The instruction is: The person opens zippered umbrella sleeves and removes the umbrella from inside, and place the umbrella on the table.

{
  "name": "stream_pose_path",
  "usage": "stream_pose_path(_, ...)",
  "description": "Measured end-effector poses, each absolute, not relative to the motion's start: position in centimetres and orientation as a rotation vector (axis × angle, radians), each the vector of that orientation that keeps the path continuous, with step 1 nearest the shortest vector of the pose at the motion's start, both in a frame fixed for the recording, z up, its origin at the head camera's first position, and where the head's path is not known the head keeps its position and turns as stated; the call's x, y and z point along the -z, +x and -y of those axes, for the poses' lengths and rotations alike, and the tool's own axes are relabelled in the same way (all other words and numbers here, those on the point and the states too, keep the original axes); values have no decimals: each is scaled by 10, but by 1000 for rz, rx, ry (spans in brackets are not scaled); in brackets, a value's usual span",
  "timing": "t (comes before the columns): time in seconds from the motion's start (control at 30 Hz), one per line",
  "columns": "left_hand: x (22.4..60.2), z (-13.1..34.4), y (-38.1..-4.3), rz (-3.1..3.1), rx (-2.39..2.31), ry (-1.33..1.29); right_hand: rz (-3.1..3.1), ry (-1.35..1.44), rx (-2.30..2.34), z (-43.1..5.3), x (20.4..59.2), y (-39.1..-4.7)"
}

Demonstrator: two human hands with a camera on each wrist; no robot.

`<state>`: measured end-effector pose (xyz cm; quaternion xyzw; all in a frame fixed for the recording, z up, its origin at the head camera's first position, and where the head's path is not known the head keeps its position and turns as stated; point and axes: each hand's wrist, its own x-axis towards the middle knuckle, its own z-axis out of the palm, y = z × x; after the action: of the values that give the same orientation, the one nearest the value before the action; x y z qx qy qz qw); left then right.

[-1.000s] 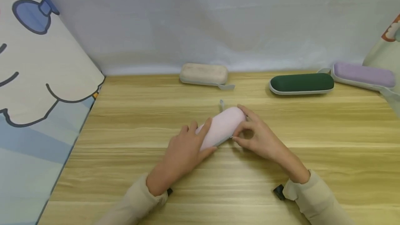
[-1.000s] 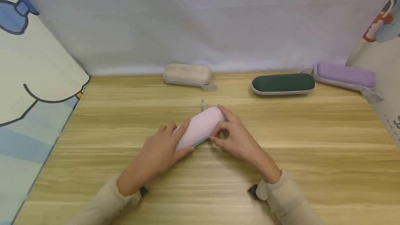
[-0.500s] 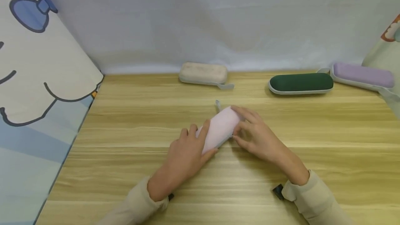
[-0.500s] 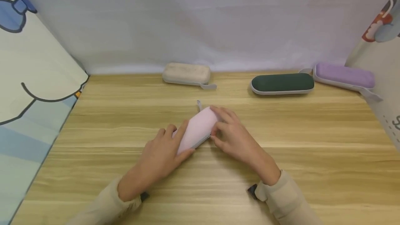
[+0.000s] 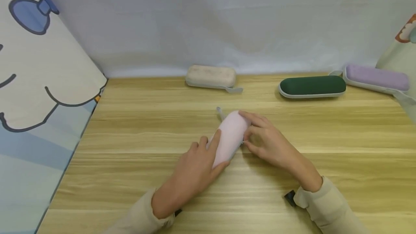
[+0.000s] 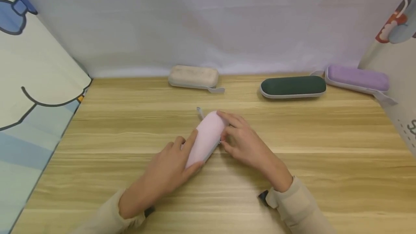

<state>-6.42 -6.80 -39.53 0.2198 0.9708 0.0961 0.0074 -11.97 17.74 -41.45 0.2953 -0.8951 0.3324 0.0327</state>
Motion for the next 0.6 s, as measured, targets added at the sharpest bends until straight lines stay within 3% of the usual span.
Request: stream_pose_path(0.6,377,66,-53,-2817,-373,792,2761,905,-901,-179,411,-119)
